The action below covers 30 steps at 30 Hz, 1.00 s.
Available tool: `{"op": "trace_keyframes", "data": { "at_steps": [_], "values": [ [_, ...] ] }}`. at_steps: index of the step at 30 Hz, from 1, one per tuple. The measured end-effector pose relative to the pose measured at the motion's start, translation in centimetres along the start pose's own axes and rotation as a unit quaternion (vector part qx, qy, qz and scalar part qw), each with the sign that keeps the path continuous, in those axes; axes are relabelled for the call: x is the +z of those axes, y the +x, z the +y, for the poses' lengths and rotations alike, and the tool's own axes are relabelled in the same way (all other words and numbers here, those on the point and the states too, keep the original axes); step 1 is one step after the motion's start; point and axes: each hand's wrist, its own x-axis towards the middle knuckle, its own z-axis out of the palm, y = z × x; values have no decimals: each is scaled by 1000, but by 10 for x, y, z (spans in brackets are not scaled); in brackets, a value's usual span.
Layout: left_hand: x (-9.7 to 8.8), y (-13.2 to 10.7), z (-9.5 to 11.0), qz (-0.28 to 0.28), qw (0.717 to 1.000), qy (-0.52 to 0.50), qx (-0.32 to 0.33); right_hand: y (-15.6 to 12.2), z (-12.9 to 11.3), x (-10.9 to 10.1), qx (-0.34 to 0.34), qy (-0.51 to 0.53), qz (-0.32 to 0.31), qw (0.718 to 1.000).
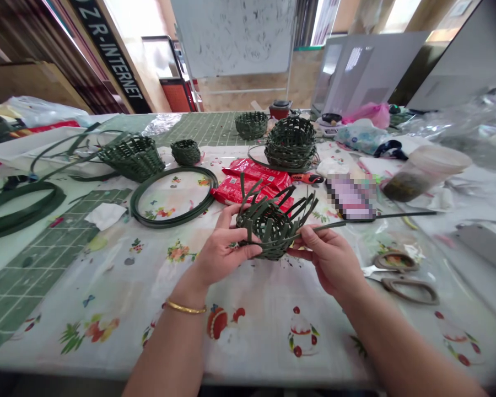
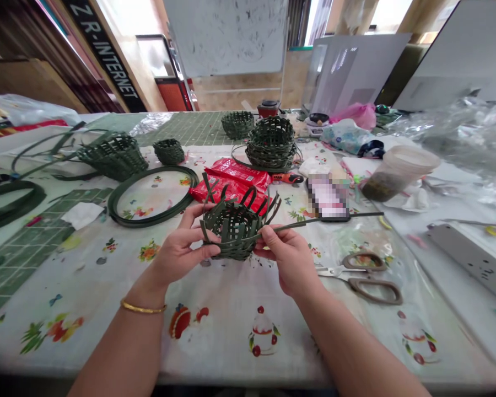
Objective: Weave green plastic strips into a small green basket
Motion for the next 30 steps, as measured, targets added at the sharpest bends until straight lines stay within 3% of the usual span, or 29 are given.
{"op": "trace_keyframes", "data": {
  "at_steps": [4, 8, 14, 19, 24, 26, 30],
  "values": [
    [-1, 0, -5, -43, 998, 25, -32, 7, 3, -4, 20, -30, -6, 999],
    [2, 0, -14, -66, 996, 53, -21, 13, 3, -6, -4, -56, 2, 998],
    [13, 0, -23, -33, 994, 109, 1, 16, -6, -12, -30, -133, -25, 990],
    [14, -1, -26, -22, 993, 118, 8, 16, -12, -19, -37, -271, -4, 962],
    [12, -1, -24, -48, 990, 131, 22, 14, -14, -20, 3, -172, -69, 983],
    [13, -1, -23, -27, 988, 149, 40, 13, -14, -19, -22, -138, -65, 988],
    [19, 0, -18, 6, 973, 221, 67, 6, -12, -14, -158, -163, -4, 974]
  ]
}}
